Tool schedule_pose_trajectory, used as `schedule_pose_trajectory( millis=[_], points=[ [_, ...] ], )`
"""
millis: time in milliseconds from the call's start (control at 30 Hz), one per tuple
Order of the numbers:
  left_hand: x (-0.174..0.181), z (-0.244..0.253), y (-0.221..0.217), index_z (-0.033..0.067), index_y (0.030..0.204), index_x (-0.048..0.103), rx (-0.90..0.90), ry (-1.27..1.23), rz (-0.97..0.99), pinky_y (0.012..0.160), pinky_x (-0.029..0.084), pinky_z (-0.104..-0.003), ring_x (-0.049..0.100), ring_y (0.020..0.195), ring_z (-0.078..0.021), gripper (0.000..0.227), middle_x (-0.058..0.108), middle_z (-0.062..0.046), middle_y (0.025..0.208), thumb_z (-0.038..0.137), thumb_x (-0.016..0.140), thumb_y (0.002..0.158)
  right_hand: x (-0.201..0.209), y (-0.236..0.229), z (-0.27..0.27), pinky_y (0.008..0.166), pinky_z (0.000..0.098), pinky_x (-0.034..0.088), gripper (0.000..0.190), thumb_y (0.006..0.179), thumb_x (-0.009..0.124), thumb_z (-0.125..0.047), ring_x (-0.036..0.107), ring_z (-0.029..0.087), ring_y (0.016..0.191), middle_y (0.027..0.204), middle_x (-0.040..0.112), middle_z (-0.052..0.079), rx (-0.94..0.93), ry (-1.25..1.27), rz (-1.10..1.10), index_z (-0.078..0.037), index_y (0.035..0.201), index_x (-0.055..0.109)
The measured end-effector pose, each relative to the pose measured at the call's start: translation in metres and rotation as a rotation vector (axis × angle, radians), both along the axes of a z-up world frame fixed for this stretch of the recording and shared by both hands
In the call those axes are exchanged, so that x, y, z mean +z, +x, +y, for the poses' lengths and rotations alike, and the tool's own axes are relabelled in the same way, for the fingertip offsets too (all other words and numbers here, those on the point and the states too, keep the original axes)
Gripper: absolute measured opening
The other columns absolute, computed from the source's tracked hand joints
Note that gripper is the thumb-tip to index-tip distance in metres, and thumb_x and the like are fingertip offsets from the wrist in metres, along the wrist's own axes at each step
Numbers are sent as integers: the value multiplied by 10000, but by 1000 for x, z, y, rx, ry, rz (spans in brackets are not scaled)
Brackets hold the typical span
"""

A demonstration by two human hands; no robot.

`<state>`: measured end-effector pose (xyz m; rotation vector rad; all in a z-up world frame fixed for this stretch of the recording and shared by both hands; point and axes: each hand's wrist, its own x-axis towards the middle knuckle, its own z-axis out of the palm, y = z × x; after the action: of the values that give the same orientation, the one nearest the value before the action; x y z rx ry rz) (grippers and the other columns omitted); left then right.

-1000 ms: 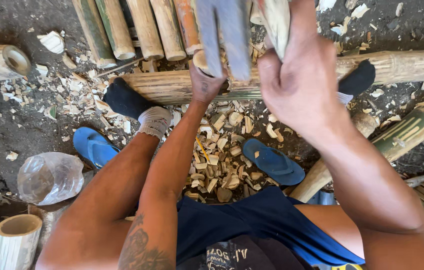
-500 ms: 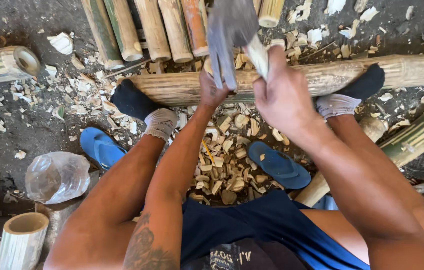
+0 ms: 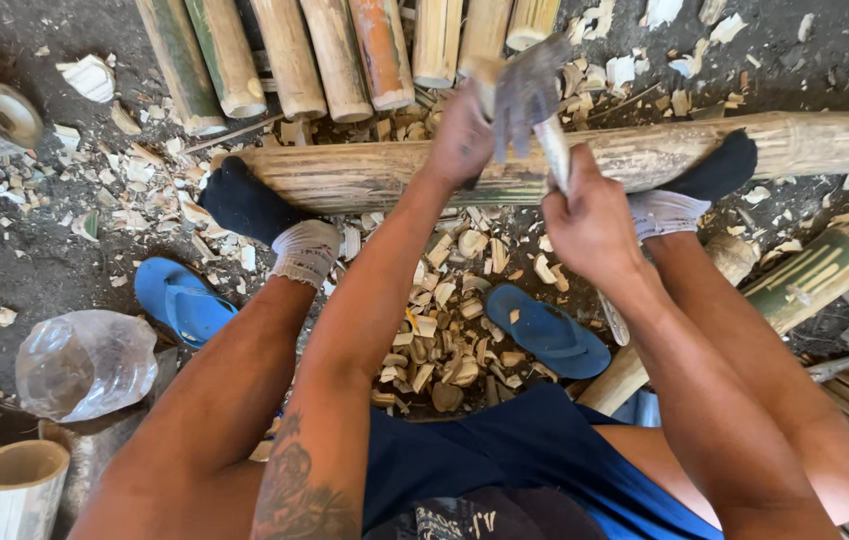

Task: The person measures and marks bamboo poles with a tape measure and pencil, then uses a chisel and hammer to carve a hole into a bamboo pole. The person works on the floor surrounded by bamboo pieces and wood shavings.

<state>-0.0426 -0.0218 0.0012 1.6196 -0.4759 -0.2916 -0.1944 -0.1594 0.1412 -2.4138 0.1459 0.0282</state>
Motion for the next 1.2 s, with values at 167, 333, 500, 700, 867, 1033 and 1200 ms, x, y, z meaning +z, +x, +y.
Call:
schedule_pose_trajectory(
  millis=[167, 333, 500, 700, 867, 1033, 1200],
  points=[
    [13, 39, -11, 6, 1291, 508, 365, -245, -38, 838, 649, -333, 723, 983, -215, 543, 694, -137, 1096, 171, 840, 893, -6, -2, -6, 694, 494, 546, 109, 938, 545, 0, 696, 419, 760, 808, 669, 258, -40, 30, -79, 20, 1043, 528],
    [-5, 54, -26, 25, 1268, 495, 565, -574, 76, 761, 621, -303, 701, 889, -157, 468, 647, -72, 1048, 53, 788, 905, -8, -6, 1, 613, 437, 545, 103, 925, 514, -1, 700, 298, 671, 793, 672, 199, -57, 126, 57, 2, 1027, 521],
    [-13, 53, -27, 21, 1206, 491, 684, -572, 55, 705, 593, -304, 683, 792, -161, 421, 642, -73, 954, -30, 772, 898, -4, -4, 5, 622, 432, 548, 104, 925, 518, 3, 700, 290, 673, 786, 671, 199, -52, 104, 69, -1, 1028, 527],
    [-15, 60, -29, 4, 1191, 495, 707, -558, 103, 676, 607, -305, 707, 752, -167, 401, 665, -82, 918, -36, 751, 885, 1, -1, 8, 658, 441, 560, 110, 924, 514, 20, 718, 316, 715, 805, 673, 204, -8, 104, -1, 11, 1034, 517],
    [-24, 63, -29, -28, 1153, 511, 743, -590, 136, 653, 604, -306, 702, 720, -165, 335, 686, -98, 920, -15, 736, 906, 7, 4, 10, 680, 451, 566, 132, 924, 507, 34, 729, 346, 740, 825, 678, 210, 24, 126, -40, 20, 1056, 502],
    [-39, 59, -28, -97, 1128, 614, 693, -475, 143, 668, 598, -323, 719, 732, -191, 257, 708, -140, 903, -23, 757, 928, 13, 13, 11, 629, 425, 572, 142, 927, 501, 45, 734, 326, 729, 829, 682, 206, 64, 111, -67, 23, 1068, 497],
    [-47, 47, -29, -47, 1186, 585, 780, -335, 78, 776, 628, -308, 724, 879, -177, 392, 691, -122, 1042, 33, 800, 869, 31, 38, 23, 445, 347, 502, 185, 939, 517, 50, 664, 252, 543, 764, 634, 175, 183, -48, -39, 73, 1119, 484]
  ],
)
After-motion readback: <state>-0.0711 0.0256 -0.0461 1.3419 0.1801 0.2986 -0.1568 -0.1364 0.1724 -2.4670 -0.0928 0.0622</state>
